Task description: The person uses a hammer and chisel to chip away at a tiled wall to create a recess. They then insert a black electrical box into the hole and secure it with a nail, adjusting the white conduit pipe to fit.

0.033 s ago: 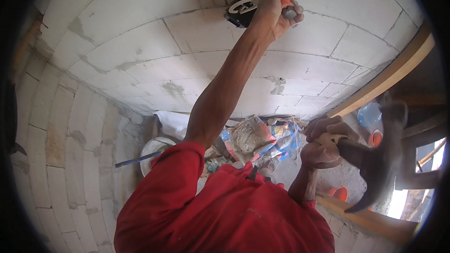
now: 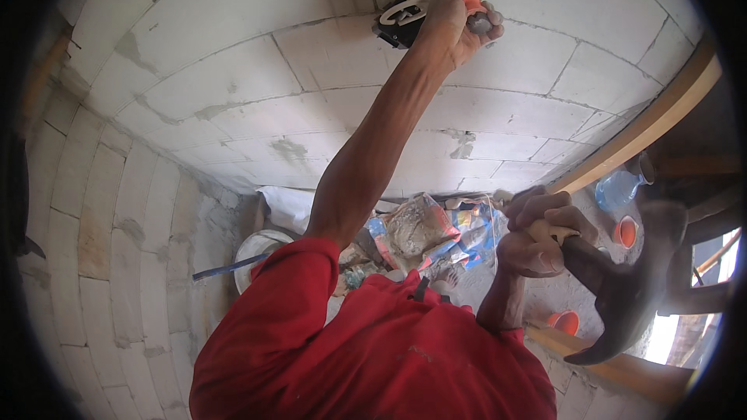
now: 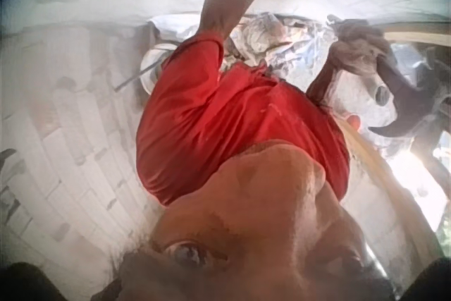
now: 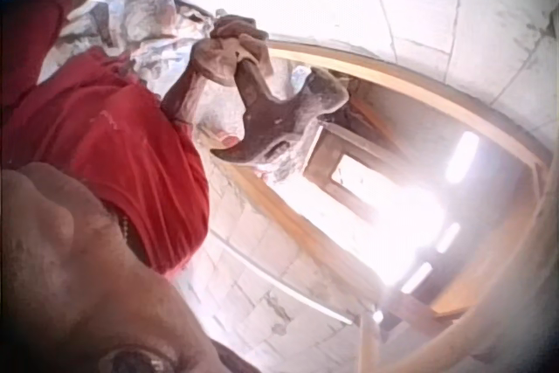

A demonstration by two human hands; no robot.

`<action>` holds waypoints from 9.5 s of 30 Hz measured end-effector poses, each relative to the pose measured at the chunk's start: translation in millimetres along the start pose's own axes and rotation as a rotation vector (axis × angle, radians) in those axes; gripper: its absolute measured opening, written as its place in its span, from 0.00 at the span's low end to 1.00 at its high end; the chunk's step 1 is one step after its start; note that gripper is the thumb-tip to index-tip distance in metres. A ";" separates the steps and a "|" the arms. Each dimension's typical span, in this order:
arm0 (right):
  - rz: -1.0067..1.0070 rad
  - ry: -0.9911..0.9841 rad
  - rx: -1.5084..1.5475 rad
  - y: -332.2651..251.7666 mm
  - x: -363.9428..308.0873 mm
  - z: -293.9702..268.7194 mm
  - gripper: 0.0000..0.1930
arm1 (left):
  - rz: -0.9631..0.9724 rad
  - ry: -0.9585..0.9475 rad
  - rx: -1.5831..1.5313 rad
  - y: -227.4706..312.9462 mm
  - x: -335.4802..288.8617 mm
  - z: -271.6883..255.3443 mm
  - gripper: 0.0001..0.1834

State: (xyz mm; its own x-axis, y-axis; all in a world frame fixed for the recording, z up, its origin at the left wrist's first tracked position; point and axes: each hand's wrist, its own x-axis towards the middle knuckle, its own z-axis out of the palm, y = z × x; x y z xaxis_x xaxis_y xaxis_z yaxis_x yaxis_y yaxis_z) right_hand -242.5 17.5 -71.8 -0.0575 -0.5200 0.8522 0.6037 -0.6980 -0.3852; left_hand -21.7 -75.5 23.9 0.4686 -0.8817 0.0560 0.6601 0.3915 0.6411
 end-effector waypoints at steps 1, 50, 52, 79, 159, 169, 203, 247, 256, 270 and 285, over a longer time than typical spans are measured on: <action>-0.121 0.050 0.112 21.0 -1.2 6.4 0.25 | -0.011 0.019 0.005 0.6 -1.9 2.3 0.14; 1.094 -0.137 -0.187 26.3 -37.2 -103.9 0.21 | -0.297 0.087 0.321 -118.5 -147.2 -68.1 0.28; 1.163 -0.204 -0.316 30.0 -49.7 -111.1 0.24 | -0.384 0.163 0.234 -165.4 -167.9 -98.2 0.26; 1.377 -0.050 -0.156 -45.1 -104.4 -139.5 0.25 | 0.534 0.073 0.425 1.3 -43.3 -96.3 0.28; 1.470 -0.405 -0.180 27.0 -41.4 -187.2 0.27 | 1.472 0.536 1.463 -21.5 35.3 -99.3 0.51; 1.515 -0.470 -0.158 26.0 -36.4 -152.1 0.28 | 1.576 0.742 1.699 -22.6 39.9 -93.9 0.57; 1.352 -0.281 -0.415 -43.6 -64.0 -100.7 0.25 | 1.328 0.699 1.333 -35.3 63.9 -110.8 0.57; -0.071 -0.249 -0.827 223.7 119.6 100.4 0.33 | 1.306 0.706 1.526 -26.3 56.3 -116.7 0.51; -0.175 -0.216 -0.864 240.2 119.0 91.2 0.34 | 1.468 0.506 1.673 23.9 21.2 -158.2 0.36; -0.113 -0.094 -0.799 231.0 116.8 100.3 0.28 | 1.058 0.553 1.309 43.3 32.4 -139.8 0.60; -0.105 -0.177 -0.797 227.6 113.8 99.5 0.32 | 1.128 0.827 1.456 39.0 35.6 -139.2 0.51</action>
State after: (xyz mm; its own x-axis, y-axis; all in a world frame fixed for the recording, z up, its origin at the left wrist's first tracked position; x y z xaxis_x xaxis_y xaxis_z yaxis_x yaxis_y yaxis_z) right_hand -32.5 -151.6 -27.3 0.0839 -0.3936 0.9154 -0.1476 -0.9134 -0.3792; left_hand 102.4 -54.9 -55.6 0.6356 0.0325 0.7714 -0.7392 -0.2627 0.6201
